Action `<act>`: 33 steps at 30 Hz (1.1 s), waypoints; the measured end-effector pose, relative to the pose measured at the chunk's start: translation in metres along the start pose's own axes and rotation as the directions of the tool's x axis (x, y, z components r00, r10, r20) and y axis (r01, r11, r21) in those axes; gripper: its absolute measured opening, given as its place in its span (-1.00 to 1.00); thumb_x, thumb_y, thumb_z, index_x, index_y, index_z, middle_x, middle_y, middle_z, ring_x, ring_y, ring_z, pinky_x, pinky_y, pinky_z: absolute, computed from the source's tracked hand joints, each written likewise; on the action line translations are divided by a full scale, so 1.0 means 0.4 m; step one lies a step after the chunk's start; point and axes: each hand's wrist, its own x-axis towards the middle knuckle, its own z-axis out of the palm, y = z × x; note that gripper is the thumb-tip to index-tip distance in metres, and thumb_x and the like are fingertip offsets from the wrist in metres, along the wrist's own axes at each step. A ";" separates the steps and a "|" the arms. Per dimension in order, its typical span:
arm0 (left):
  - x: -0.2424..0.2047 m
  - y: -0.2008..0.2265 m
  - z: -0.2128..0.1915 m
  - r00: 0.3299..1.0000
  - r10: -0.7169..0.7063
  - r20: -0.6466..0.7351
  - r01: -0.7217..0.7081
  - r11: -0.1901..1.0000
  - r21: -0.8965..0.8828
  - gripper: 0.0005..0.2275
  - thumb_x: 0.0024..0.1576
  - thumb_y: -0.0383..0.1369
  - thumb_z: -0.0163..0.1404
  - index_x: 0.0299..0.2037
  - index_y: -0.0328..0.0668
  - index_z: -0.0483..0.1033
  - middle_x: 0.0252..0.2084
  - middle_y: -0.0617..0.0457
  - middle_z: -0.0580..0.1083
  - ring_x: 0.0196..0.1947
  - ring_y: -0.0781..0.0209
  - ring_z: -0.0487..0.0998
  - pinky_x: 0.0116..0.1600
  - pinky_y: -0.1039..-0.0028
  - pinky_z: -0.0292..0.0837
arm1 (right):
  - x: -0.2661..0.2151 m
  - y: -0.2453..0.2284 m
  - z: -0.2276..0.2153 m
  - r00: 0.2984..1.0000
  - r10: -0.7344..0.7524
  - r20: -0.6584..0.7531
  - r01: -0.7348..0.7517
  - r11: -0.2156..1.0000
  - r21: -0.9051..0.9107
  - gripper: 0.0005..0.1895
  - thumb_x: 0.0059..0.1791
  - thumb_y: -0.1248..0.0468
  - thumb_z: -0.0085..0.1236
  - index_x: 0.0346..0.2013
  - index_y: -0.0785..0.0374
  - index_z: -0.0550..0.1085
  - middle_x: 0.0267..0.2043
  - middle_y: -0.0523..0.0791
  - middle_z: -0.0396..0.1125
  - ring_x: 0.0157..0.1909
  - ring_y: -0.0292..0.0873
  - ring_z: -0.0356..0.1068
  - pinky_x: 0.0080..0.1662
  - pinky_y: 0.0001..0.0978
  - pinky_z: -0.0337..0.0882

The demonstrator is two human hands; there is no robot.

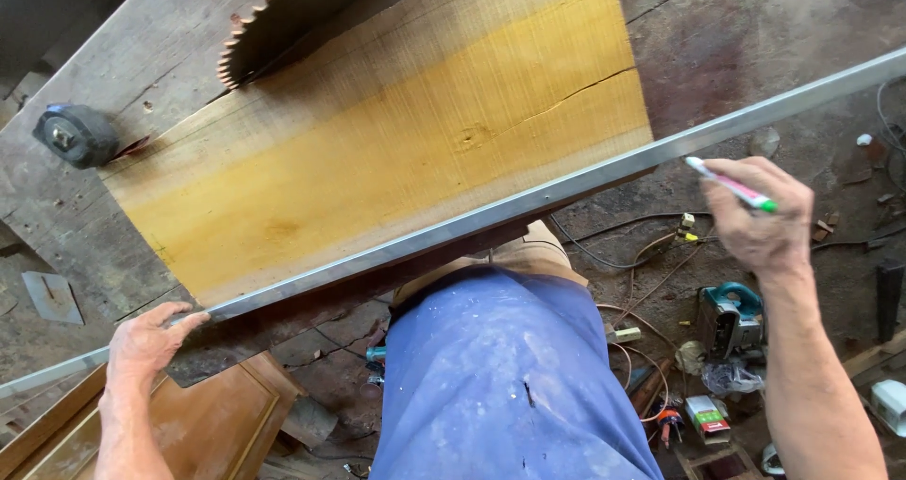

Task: Measuring and marking a wooden board using a straight edge, marker, and tape measure in a workshop.

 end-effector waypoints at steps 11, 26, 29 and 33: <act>0.023 -0.069 0.092 0.760 0.457 -0.462 -0.556 0.825 -0.099 -0.76 0.19 -0.27 0.00 -0.13 -0.28 0.61 -0.16 -0.12 0.59 -0.24 0.00 0.58 -0.05 0.25 0.43 | -0.100 -0.352 0.196 0.984 -0.030 -0.178 0.086 0.946 0.313 -0.85 0.15 0.49 0.08 -0.03 0.57 0.50 -0.09 0.19 0.45 -0.14 0.01 0.48 -0.05 -0.28 0.46; -0.288 0.124 0.163 0.586 0.776 -0.233 -0.447 0.069 -0.892 -0.81 -0.02 -0.55 0.33 -0.23 -0.22 0.62 -0.49 0.09 0.48 -0.42 0.41 0.45 -0.24 0.55 0.47 | -0.273 -0.843 0.580 0.985 0.032 0.172 -0.151 0.655 0.741 -0.77 -0.07 0.31 0.18 -0.16 0.37 0.61 -0.34 -0.01 0.49 -0.26 -0.24 0.35 -0.17 -0.36 0.43; -0.288 0.114 0.145 0.522 0.791 -0.318 -0.506 -0.013 -0.863 -0.81 -0.05 -0.51 0.37 -0.29 -0.19 0.63 -0.52 0.10 0.49 -0.48 0.42 0.46 -0.26 0.57 0.47 | -0.297 -0.867 0.596 0.982 0.027 0.185 -0.160 0.638 0.754 -0.78 -0.03 0.31 0.17 -0.18 0.40 0.58 -0.32 0.03 0.49 -0.23 -0.20 0.38 -0.14 -0.31 0.44; -0.281 0.095 0.173 0.461 0.826 -0.323 -0.545 -0.023 -0.838 -0.82 -0.05 -0.46 0.37 -0.29 -0.12 0.65 -0.51 0.13 0.50 -0.46 0.42 0.46 -0.26 0.55 0.46 | -0.308 -0.918 0.617 0.984 0.019 0.176 -0.146 0.648 0.748 -0.78 -0.06 0.28 0.20 -0.22 0.38 0.61 -0.34 0.01 0.46 -0.28 -0.22 0.33 -0.21 -0.36 0.41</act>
